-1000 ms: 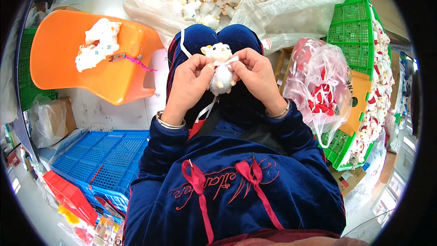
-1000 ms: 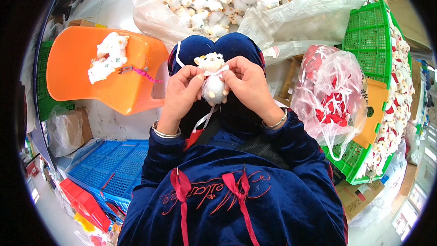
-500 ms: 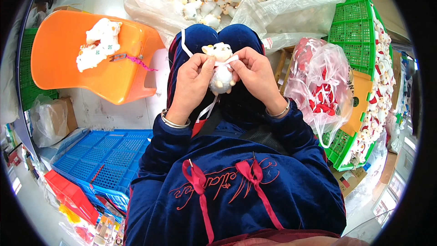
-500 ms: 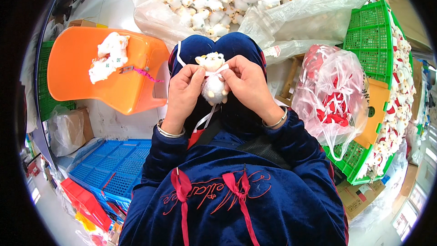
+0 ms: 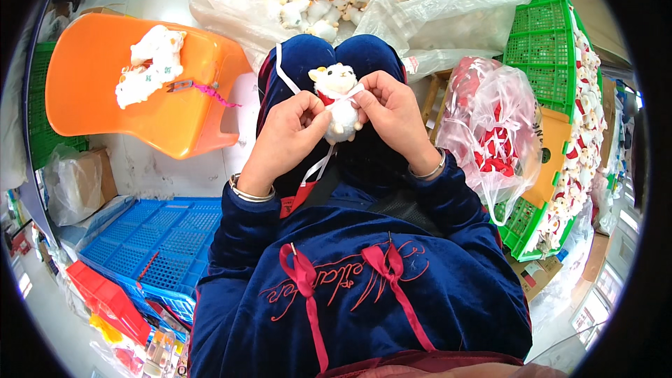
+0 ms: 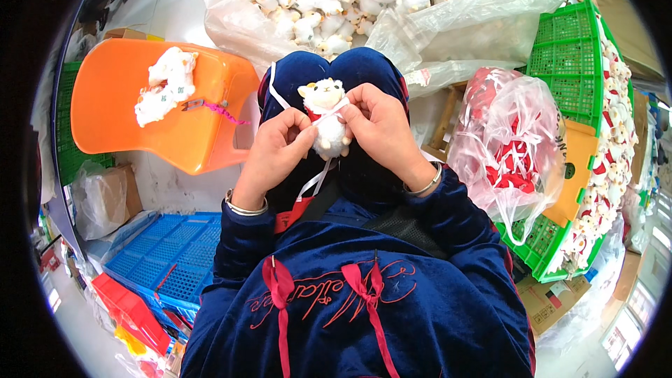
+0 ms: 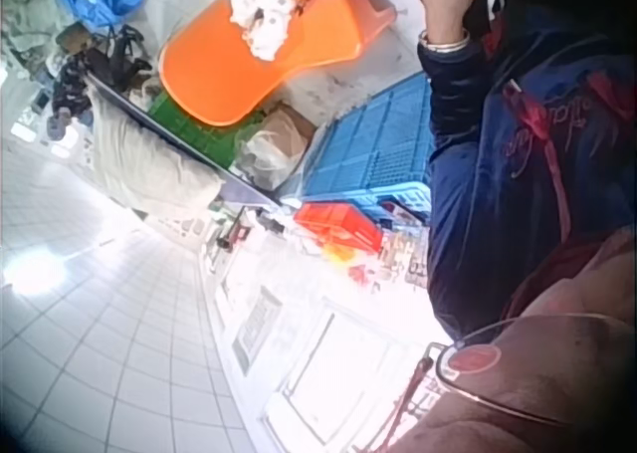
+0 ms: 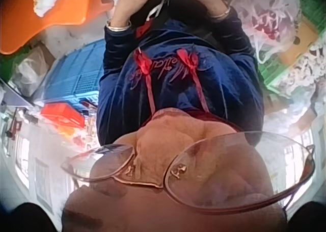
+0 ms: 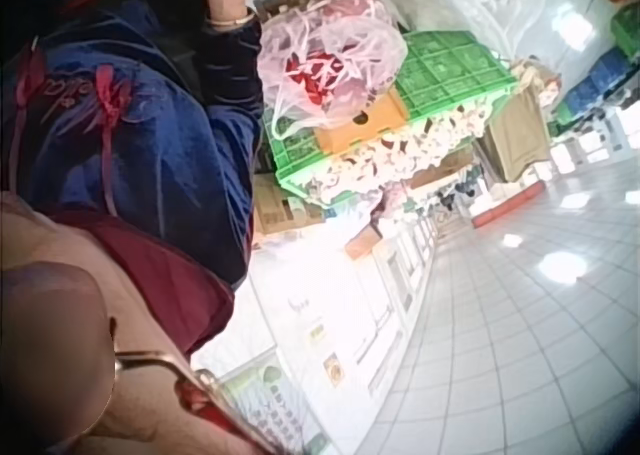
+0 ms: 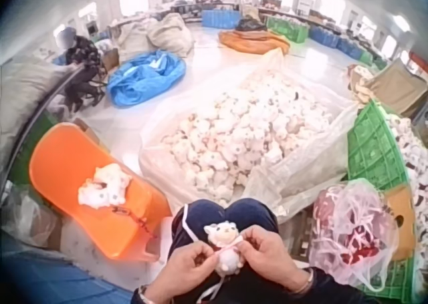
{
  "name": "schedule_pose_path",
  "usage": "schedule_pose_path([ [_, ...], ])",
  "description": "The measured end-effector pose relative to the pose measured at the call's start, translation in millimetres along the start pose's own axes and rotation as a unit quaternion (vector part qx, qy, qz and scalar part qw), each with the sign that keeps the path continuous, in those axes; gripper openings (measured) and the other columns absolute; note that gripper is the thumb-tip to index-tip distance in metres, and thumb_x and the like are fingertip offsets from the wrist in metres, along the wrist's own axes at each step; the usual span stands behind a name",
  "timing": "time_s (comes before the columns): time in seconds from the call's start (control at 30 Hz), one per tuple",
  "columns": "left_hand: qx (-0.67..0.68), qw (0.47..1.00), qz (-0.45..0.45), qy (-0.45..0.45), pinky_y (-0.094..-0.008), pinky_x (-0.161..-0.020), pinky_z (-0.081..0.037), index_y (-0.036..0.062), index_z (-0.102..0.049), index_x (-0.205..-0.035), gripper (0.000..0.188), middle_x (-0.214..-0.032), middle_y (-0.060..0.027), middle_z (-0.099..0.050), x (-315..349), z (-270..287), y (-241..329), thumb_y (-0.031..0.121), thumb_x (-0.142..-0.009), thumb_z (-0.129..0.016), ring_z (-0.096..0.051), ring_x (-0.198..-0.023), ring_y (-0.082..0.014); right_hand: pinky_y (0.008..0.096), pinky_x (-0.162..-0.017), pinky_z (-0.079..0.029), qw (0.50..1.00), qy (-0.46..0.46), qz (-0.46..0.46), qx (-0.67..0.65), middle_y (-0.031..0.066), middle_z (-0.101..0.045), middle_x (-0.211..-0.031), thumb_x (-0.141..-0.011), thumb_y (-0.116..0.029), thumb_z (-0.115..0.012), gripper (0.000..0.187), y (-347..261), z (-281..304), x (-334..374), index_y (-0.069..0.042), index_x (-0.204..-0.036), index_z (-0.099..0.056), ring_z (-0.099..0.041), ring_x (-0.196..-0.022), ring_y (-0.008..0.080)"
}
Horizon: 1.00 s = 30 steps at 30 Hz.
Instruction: The person ties red and white ribbons around small white plush toys, forming bows and adjusting them. They handle the toys one at a time, placing finished items on an orange stool nearby.
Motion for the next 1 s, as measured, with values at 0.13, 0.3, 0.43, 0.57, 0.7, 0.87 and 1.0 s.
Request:
schedule_pose_path([
  [0.13,-0.005,0.997,-0.045,0.069,-0.0293,-0.061,-0.048,-0.0011,-0.064,-0.088,0.026,-0.074,-0.0064,-0.065,-6.8,5.3,15.0,0.023,-0.096,-0.071,-0.06,-0.066,-0.0126,0.0229,-0.066,-0.051,0.996,-0.024,-0.031,-0.083,0.004,-0.068,-0.088,-0.101,-0.004,-0.061,0.009,0.8,1.5,-1.3,0.004,-0.105,-0.064,-0.062,-0.071,0.0066],
  [0.3,-0.113,0.986,-0.045,0.111,-0.0351,-0.061,-0.049,-0.0012,-0.063,-0.084,0.026,-0.072,-0.0154,-0.064,-14.0,-3.8,28.9,0.022,-0.095,-0.07,-0.063,-0.065,-0.0249,0.023,-0.066,-0.052,0.987,-0.023,-0.061,-0.144,0.0043,-0.068,-0.089,-0.102,-0.008,-0.063,0.011,5.9,4.7,-2.5,0.003,-0.104,-0.064,-0.063,-0.071,0.0072],
  [0.43,-0.096,0.985,-0.092,0.111,-0.036,-0.062,-0.048,-0.0005,-0.062,-0.087,0.021,-0.075,-0.0148,-0.063,-12.3,-8.7,21.9,0.017,-0.096,-0.069,-0.062,-0.066,-0.0251,0.0227,-0.064,-0.051,0.997,-0.021,-0.019,-0.075,0.0035,-0.067,-0.086,-0.104,-0.01,-0.063,0.012,5.2,1.3,-1.2,0.001,-0.1,-0.062,-0.062,-0.07,0.0071],
  [0.57,-0.098,0.978,-0.136,0.122,-0.0363,-0.062,-0.048,-0.0003,-0.061,-0.09,0.017,-0.078,-0.0142,-0.063,-6.1,-9.4,22.5,0.014,-0.097,-0.067,-0.062,-0.066,-0.0254,0.0224,-0.062,-0.051,0.996,-0.01,-0.013,-0.09,0.0027,-0.065,-0.083,-0.104,-0.01,-0.062,0.012,9.9,0.7,-0.4,-0.001,-0.098,-0.06,-0.062,-0.068,0.0067],
  [0.7,-0.071,0.979,-0.138,0.133,-0.0357,-0.062,-0.048,0.0,-0.061,-0.088,0.019,-0.076,-0.0121,-0.062,-3.6,-10.7,18.3,0.015,-0.098,-0.067,-0.061,-0.066,-0.0223,0.0216,-0.057,-0.048,0.998,-0.006,-0.013,-0.068,0.002,-0.065,-0.081,-0.104,-0.012,-0.062,0.011,10.0,2.6,1.2,-0.001,-0.099,-0.061,-0.061,-0.065,0.0058],
  [0.87,-0.061,0.991,-0.067,0.1,-0.033,-0.062,-0.048,-0.0005,-0.061,-0.087,0.022,-0.073,-0.009,-0.061,1.9,-1.7,10.6,0.017,-0.098,-0.069,-0.057,-0.064,-0.0171,0.0205,-0.051,-0.042,0.995,-0.031,-0.085,-0.038,0.0001,-0.065,-0.079,-0.103,-0.014,-0.064,0.012,3.3,9.1,16.8,-0.003,-0.1,-0.062,-0.056,-0.059,0.0042],
  [1.0,-0.079,0.994,-0.049,0.058,-0.0305,-0.062,-0.048,-0.0002,-0.061,-0.087,0.025,-0.074,-0.0077,-0.061,9.2,-2.6,8.9,0.02,-0.095,-0.074,-0.056,-0.063,-0.0164,0.0212,-0.053,-0.04,0.994,-0.054,-0.098,-0.016,-0.0019,-0.062,-0.079,-0.101,-0.013,-0.067,0.014,12.6,5.0,27.9,-0.003,-0.095,-0.061,-0.051,-0.062,0.0023],
])
Point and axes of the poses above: each hand's wrist, its own x-axis away from the middle knuckle, its own z-axis out of the back of the hand, y = z × x, the point moved 6 cm from there along -x, towards the middle knuckle
